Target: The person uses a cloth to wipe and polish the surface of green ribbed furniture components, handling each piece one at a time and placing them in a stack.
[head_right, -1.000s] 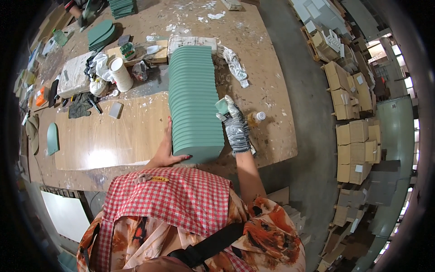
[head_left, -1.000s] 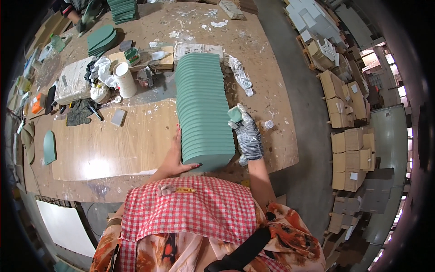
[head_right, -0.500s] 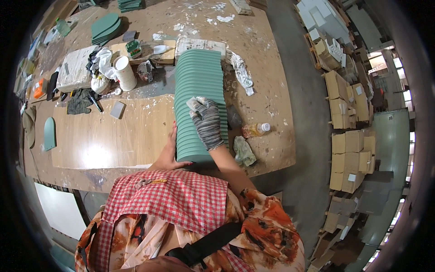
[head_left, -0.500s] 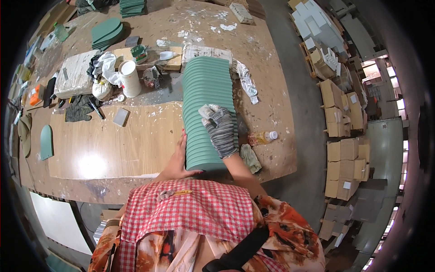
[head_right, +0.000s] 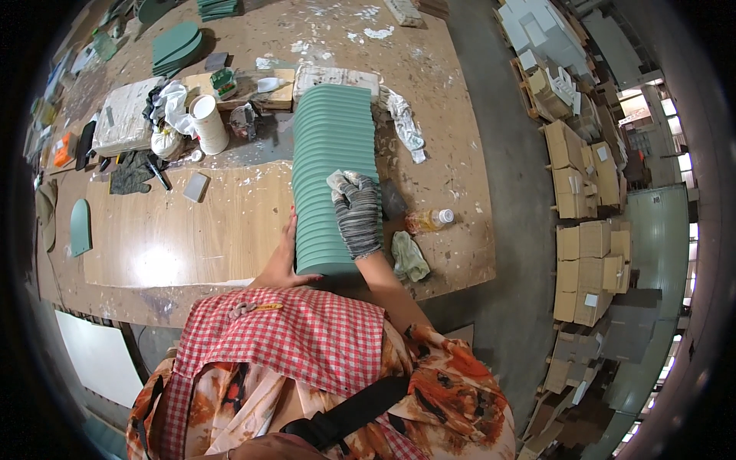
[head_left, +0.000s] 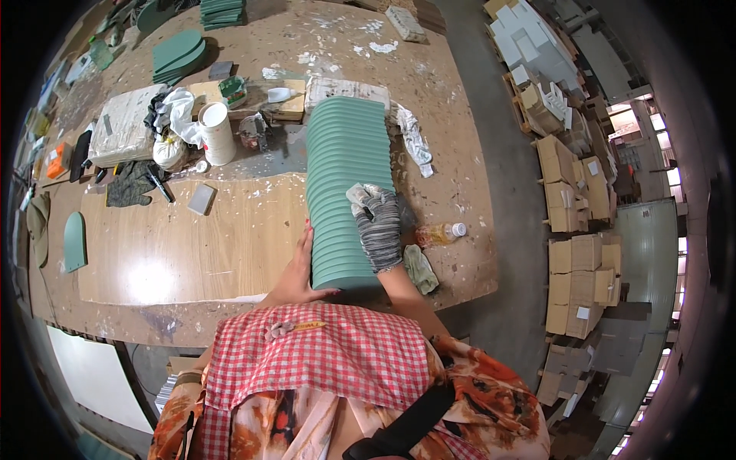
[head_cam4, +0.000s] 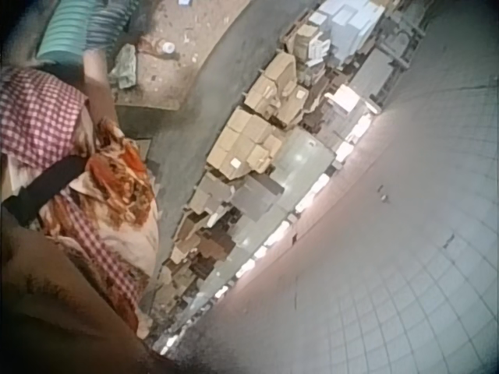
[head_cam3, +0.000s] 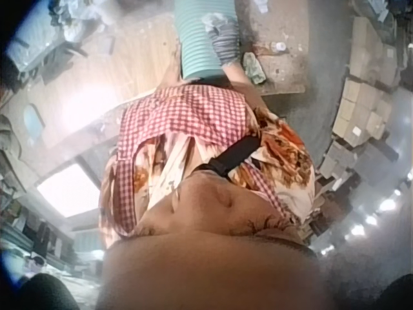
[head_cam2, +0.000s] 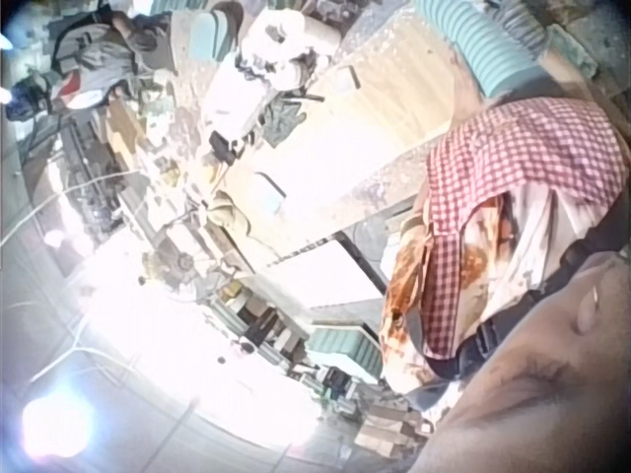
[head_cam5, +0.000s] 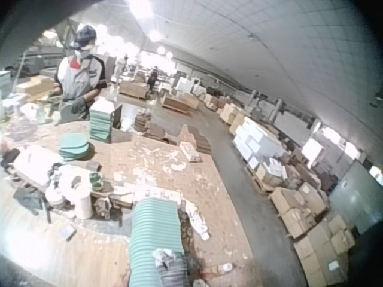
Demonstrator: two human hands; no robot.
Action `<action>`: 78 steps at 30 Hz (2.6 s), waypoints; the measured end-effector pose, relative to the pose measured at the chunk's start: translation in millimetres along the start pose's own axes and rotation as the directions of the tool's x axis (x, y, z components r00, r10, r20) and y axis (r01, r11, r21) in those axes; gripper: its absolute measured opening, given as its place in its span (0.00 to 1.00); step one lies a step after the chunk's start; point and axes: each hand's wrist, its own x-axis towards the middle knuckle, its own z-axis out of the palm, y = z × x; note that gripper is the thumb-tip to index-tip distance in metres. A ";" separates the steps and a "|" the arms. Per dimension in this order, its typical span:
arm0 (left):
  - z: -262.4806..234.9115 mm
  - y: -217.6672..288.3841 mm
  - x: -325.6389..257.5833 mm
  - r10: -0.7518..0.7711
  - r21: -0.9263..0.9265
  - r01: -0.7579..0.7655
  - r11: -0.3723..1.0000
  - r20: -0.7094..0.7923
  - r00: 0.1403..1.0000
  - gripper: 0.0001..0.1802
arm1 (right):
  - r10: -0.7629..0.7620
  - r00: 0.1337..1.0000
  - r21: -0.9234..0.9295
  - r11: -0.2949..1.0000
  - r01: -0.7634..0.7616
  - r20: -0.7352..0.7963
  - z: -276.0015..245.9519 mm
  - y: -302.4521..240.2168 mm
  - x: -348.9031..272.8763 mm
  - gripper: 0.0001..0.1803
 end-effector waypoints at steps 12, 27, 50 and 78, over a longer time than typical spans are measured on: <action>-0.2 2.7 -0.3 0.024 -0.028 -0.024 0.999 -0.025 0.999 0.73 | -0.144 0.989 -0.076 0.986 0.147 0.041 42.6 -7.3 -1.6 0.18; -3.2 1.7 -5.1 0.000 -0.025 -0.001 1.000 -0.031 1.000 0.74 | 0.211 0.975 0.205 0.960 -0.192 -0.073 -7.3 59.4 -10.3 0.14; 1.7 3.2 1.6 0.041 -0.029 -0.042 0.999 -0.012 0.999 0.74 | 0.195 0.979 0.179 0.967 -0.180 -0.067 -16.9 29.0 -7.2 0.14; 3.2 5.0 2.0 0.020 -0.001 -0.020 1.000 0.009 1.000 0.74 | -0.015 1.000 0.004 1.000 0.015 -0.025 -10.4 17.3 -0.2 0.15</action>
